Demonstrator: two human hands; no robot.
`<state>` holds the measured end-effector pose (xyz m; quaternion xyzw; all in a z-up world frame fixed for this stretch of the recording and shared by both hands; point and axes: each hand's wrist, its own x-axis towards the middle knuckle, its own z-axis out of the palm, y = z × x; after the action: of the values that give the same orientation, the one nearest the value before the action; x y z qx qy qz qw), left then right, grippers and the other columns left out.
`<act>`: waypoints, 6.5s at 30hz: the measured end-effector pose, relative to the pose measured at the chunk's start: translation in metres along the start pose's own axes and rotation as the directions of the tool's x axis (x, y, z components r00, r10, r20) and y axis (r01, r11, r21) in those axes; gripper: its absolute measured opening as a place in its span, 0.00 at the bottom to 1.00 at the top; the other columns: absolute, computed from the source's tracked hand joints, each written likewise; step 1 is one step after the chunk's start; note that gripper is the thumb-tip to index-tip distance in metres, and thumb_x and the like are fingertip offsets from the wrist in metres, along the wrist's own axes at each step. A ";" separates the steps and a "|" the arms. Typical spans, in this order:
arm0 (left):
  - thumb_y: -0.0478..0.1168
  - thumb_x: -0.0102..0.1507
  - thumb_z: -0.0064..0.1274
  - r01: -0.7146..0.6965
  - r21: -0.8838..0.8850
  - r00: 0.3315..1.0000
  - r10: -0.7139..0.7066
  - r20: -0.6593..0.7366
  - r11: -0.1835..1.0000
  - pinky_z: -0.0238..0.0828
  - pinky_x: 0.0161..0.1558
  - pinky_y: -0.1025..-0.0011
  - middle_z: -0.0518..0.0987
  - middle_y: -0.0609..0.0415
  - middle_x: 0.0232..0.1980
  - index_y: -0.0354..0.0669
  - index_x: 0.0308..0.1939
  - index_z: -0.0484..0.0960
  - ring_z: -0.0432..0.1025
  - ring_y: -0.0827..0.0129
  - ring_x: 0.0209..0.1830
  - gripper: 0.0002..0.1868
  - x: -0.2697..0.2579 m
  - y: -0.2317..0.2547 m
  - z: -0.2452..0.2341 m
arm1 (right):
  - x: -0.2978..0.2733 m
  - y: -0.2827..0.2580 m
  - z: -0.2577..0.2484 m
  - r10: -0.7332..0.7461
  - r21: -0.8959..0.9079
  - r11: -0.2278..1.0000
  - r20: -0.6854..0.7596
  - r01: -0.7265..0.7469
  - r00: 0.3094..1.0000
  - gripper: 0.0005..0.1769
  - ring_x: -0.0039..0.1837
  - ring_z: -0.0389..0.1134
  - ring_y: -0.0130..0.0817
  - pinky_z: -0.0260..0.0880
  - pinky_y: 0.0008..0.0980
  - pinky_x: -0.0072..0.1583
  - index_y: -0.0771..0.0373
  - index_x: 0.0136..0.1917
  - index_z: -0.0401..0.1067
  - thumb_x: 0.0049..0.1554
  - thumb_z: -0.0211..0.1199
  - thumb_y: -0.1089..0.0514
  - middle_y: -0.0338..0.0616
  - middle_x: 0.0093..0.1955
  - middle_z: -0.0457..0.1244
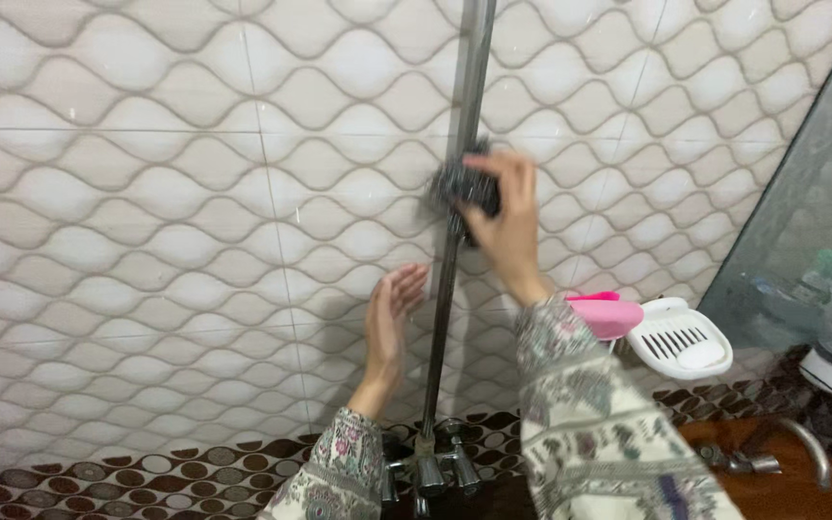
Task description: The person scrubs a vertical metal pipe and the surrounding tiled wall in a bathroom using a steel wool pad. They repeatedly dip the pad into a bucket of water to keep it wet while scrubbing the fixtures and wall surface.
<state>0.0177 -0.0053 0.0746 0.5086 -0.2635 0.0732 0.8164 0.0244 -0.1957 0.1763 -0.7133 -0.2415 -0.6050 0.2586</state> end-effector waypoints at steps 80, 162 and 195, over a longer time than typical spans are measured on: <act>0.60 0.72 0.23 -0.237 -0.078 0.959 0.246 0.142 0.968 0.76 0.40 0.74 0.84 0.48 0.48 0.31 0.58 0.80 0.76 0.70 0.38 0.38 0.234 0.197 0.123 | 0.341 -0.035 -0.013 -0.097 -0.141 0.989 -0.310 0.055 0.946 0.23 0.56 0.69 0.57 0.68 0.50 0.57 0.69 0.57 0.66 0.56 0.71 0.55 0.58 0.52 0.66; 0.58 0.73 0.34 0.188 0.202 0.961 -0.222 0.163 0.961 0.69 0.66 0.62 0.77 0.41 0.66 0.34 0.67 0.74 0.74 0.58 0.65 0.33 -0.022 -0.092 -0.040 | -0.066 -0.058 -0.026 0.340 0.053 0.938 0.052 -0.342 0.939 0.28 0.58 0.73 0.41 0.72 0.36 0.60 0.68 0.66 0.69 0.55 0.74 0.63 0.53 0.59 0.69; 0.48 0.75 0.35 0.176 0.207 0.983 -0.181 0.006 0.962 0.68 0.68 0.66 0.79 0.45 0.66 0.34 0.66 0.75 0.73 0.62 0.66 0.25 -0.092 -0.103 -0.047 | -0.348 -0.057 0.006 0.781 -0.242 0.474 0.560 -0.847 0.277 0.27 0.61 0.74 0.42 0.71 0.36 0.63 0.63 0.65 0.72 0.55 0.72 0.53 0.53 0.58 0.72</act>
<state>-0.0036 0.0006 -0.0691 0.6128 -0.2179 0.0198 0.7594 -0.0616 -0.1598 -0.1644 -0.8711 0.0578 -0.1110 0.4749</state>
